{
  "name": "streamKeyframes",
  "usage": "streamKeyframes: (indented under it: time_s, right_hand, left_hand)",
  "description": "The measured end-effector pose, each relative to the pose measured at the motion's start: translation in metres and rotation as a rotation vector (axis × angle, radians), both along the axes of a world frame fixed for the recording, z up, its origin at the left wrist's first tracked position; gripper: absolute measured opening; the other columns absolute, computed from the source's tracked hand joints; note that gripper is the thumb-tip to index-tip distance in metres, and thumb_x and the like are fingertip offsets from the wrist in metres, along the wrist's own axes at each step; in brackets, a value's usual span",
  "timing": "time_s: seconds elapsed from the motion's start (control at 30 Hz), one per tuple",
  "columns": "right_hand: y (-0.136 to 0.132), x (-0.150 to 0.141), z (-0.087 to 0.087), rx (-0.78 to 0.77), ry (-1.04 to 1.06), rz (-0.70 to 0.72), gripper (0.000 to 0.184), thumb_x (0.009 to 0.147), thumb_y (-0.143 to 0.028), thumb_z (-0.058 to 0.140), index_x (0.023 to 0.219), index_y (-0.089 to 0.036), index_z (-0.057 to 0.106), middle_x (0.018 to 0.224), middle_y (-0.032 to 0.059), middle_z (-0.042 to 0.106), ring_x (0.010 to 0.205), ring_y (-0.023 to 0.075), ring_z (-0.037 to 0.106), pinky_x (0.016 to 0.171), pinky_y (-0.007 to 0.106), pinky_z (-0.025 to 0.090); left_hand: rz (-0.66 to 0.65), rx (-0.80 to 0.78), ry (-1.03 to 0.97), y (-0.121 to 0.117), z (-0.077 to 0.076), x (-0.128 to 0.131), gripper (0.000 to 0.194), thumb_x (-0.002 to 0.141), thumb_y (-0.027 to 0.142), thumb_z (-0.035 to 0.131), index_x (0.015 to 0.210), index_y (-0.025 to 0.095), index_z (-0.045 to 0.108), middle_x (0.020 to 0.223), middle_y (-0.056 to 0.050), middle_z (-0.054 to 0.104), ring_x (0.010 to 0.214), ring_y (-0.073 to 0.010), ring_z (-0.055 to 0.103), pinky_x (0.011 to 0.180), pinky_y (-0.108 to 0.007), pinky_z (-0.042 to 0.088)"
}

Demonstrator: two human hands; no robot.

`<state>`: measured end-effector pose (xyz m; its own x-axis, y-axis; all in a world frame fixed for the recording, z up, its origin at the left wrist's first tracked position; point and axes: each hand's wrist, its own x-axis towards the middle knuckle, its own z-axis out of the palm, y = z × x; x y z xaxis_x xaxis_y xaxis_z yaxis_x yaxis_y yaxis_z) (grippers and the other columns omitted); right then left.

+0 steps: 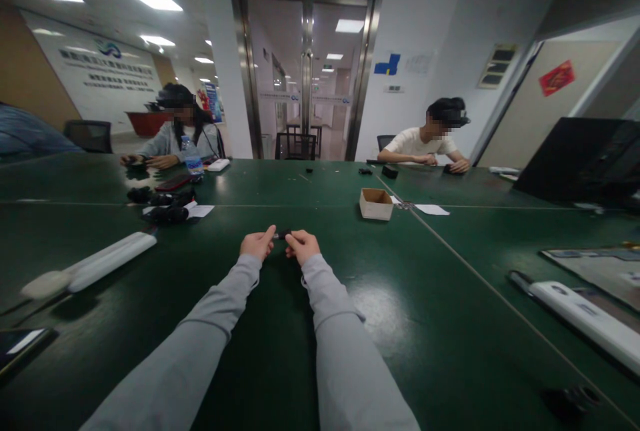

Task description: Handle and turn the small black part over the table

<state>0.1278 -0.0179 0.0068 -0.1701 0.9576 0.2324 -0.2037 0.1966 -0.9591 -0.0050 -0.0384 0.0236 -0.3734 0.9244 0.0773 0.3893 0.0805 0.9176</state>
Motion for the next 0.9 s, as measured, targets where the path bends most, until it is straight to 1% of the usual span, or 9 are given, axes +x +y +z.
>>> streamKeyframes:
  time_s: [0.07, 0.1, 0.2, 0.27, 0.37, 0.47, 0.6, 0.77, 0.9]
  right_hand:
    - [0.001, 0.001, 0.0, -0.013, 0.012, 0.002, 0.036, 0.054, -0.04, 0.073, 0.07, -0.01, 0.062, 0.069, 0.0003, 0.051, 0.044, 0.0083, 0.052, 0.037, 0.022, 0.048]
    - [0.002, 0.001, 0.0, -0.033, 0.023, 0.0, 0.035, 0.054, -0.039, 0.073, 0.07, -0.01, 0.062, 0.067, 0.0001, 0.051, 0.044, 0.0085, 0.052, 0.036, 0.022, 0.048]
    - [0.004, 0.004, -0.001, -0.129, 0.079, -0.024, 0.033, 0.056, -0.035, 0.074, 0.074, -0.011, 0.061, 0.06, -0.0005, 0.053, 0.042, 0.0089, 0.051, 0.036, 0.022, 0.048]
    - [0.006, 0.005, -0.002, -0.182, 0.133, -0.039, 0.032, 0.058, -0.032, 0.074, 0.078, -0.012, 0.061, 0.06, -0.0001, 0.055, 0.042, 0.0087, 0.051, 0.037, 0.022, 0.049]
    - [0.006, 0.006, -0.003, -0.208, 0.173, -0.04, 0.028, 0.059, -0.03, 0.074, 0.077, -0.013, 0.061, 0.062, 0.0011, 0.058, 0.042, 0.0085, 0.051, 0.037, 0.022, 0.05]
    - [0.006, 0.005, -0.003, -0.202, 0.142, -0.036, 0.027, 0.059, -0.029, 0.074, 0.074, -0.012, 0.061, 0.06, 0.0012, 0.057, 0.041, 0.0087, 0.051, 0.037, 0.022, 0.049]
    - [0.005, 0.004, -0.004, -0.188, 0.113, -0.033, 0.031, 0.057, -0.032, 0.075, 0.075, -0.011, 0.062, 0.059, 0.0012, 0.057, 0.041, 0.0092, 0.051, 0.038, 0.022, 0.049]
    - [0.005, 0.003, -0.004, -0.151, 0.095, -0.019, 0.034, 0.055, -0.035, 0.075, 0.075, -0.011, 0.061, 0.062, 0.001, 0.057, 0.041, 0.0089, 0.051, 0.038, 0.023, 0.048]
    - [0.007, 0.001, -0.007, -0.14, 0.073, -0.019, 0.034, 0.056, -0.036, 0.074, 0.074, -0.011, 0.061, 0.056, -0.0003, 0.055, 0.04, 0.009, 0.05, 0.038, 0.023, 0.048]
  left_hand:
    - [-0.007, 0.013, -0.023, -0.001, 0.0, 0.001, 0.052, 0.069, 0.061, 0.045, 0.046, 0.016, 0.055, 0.039, -0.003, 0.051, 0.039, -0.0115, 0.048, 0.043, -0.023, 0.037]
    - [-0.034, 0.035, -0.066, -0.001, -0.001, 0.002, 0.05, 0.069, 0.061, 0.045, 0.052, 0.015, 0.058, 0.044, -0.003, 0.054, 0.041, -0.0121, 0.05, 0.044, -0.022, 0.038]
    - [-0.197, 0.18, -0.244, -0.001, -0.004, 0.006, 0.04, 0.068, 0.052, 0.053, 0.082, 0.016, 0.06, 0.068, -0.004, 0.063, 0.058, -0.014, 0.059, 0.046, -0.021, 0.041]
    - [-0.294, 0.291, -0.282, 0.0, -0.007, 0.008, 0.038, 0.066, 0.044, 0.059, 0.091, 0.017, 0.058, 0.077, -0.005, 0.064, 0.067, -0.0147, 0.06, 0.05, -0.02, 0.044]
    - [-0.323, 0.355, -0.259, 0.002, -0.01, 0.009, 0.031, 0.066, 0.038, 0.06, 0.085, 0.014, 0.059, 0.072, -0.006, 0.063, 0.067, -0.0144, 0.06, 0.055, -0.021, 0.046]
    - [-0.287, 0.322, -0.274, 0.003, -0.01, 0.008, 0.029, 0.067, 0.039, 0.06, 0.079, 0.013, 0.06, 0.066, -0.005, 0.063, 0.06, -0.0129, 0.059, 0.053, -0.022, 0.046]
    - [-0.223, 0.234, -0.289, 0.002, -0.007, 0.007, 0.034, 0.065, 0.046, 0.06, 0.07, 0.012, 0.06, 0.059, -0.004, 0.061, 0.051, -0.0111, 0.056, 0.049, -0.021, 0.043]
    - [-0.177, 0.131, -0.214, -0.002, -0.002, 0.005, 0.043, 0.066, 0.056, 0.055, 0.061, 0.013, 0.059, 0.05, -0.002, 0.057, 0.043, -0.0093, 0.05, 0.043, -0.02, 0.038]
    - [-0.165, 0.118, -0.147, -0.002, -0.003, 0.002, 0.049, 0.067, 0.06, 0.05, 0.053, 0.015, 0.056, 0.042, 0.0, 0.05, 0.037, -0.008, 0.044, 0.042, -0.02, 0.035]
